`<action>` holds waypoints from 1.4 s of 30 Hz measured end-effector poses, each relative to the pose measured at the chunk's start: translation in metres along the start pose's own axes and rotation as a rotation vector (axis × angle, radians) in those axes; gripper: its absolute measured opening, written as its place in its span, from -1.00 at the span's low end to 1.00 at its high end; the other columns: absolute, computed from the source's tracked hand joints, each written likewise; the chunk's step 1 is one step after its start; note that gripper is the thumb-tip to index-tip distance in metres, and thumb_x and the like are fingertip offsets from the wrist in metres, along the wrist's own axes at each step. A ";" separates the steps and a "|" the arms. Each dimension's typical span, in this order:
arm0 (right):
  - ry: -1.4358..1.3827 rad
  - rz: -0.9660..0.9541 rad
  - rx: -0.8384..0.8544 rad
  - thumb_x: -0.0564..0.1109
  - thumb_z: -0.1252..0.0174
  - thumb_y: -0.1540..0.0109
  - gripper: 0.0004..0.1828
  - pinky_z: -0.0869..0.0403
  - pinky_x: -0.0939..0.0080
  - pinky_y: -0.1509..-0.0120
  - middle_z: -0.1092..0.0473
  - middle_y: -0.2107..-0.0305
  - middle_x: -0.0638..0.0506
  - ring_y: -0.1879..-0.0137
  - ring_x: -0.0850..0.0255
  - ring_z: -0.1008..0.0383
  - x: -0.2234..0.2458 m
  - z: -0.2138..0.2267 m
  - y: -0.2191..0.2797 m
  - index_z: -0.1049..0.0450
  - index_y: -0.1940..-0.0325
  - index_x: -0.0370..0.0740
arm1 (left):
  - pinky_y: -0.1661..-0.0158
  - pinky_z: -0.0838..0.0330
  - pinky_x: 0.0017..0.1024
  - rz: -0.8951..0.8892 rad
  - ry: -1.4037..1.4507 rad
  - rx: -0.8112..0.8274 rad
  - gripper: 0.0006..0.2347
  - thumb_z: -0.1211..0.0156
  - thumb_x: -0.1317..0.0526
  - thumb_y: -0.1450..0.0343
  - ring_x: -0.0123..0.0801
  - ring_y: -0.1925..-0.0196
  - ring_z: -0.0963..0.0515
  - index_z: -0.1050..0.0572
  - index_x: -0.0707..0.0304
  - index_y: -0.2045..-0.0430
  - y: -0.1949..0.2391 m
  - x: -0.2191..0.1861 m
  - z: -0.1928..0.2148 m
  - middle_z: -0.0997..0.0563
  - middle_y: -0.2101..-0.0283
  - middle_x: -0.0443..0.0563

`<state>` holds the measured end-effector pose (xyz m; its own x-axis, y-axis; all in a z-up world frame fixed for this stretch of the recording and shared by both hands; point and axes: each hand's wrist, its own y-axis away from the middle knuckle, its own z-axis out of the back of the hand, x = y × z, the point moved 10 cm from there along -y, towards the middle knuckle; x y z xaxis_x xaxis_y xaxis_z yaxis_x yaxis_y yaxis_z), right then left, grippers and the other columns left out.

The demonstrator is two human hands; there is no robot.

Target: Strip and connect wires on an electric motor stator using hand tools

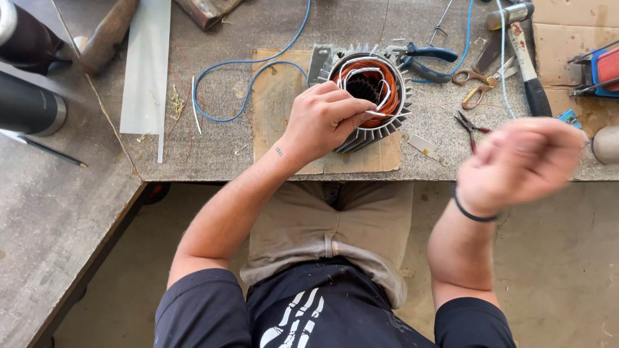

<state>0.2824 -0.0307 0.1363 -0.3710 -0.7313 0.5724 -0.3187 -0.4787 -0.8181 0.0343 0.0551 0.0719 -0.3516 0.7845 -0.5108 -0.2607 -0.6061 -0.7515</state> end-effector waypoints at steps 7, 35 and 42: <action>0.105 0.014 0.338 -0.40 -0.41 -0.27 -0.84 -0.26 0.19 0.51 -0.36 0.62 -0.22 0.59 0.16 -0.33 -0.022 -0.029 0.036 -0.56 0.32 -0.59 | 0.12 -0.44 -0.40 -0.069 -0.090 -0.012 -0.95 -0.25 0.14 -0.49 -0.35 0.28 -0.61 -0.62 -0.05 0.30 -0.004 -0.021 0.004 -0.63 0.39 -0.25; -0.021 -0.210 0.377 -0.10 -0.22 -0.42 -0.72 -0.19 0.31 0.49 -0.30 0.34 -0.21 0.54 0.18 -0.28 -0.016 -0.060 0.021 -0.31 0.16 -0.33 | 0.03 -0.45 -0.26 -0.066 -0.070 0.204 -0.82 -0.21 0.11 -0.55 -0.20 0.11 -0.60 -0.57 -0.01 -0.01 0.002 -0.006 0.009 -0.67 0.14 -0.13; 0.181 -0.106 0.709 -0.31 -0.31 -0.36 -0.72 -0.39 0.28 0.22 -0.44 0.14 -0.23 0.40 0.26 -0.38 -0.026 -0.091 0.041 -0.45 -0.13 -0.35 | 0.14 -0.46 -0.27 -0.044 -0.125 0.101 -0.95 -0.26 0.22 -0.54 -0.20 0.16 -0.55 -0.64 0.09 0.23 0.006 0.011 0.038 -0.68 0.21 -0.16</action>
<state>0.1995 0.0132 0.0926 -0.5267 -0.6014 0.6007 0.2565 -0.7862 -0.5623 -0.0055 0.0546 0.0777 -0.4456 0.7920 -0.4173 -0.3649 -0.5864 -0.7232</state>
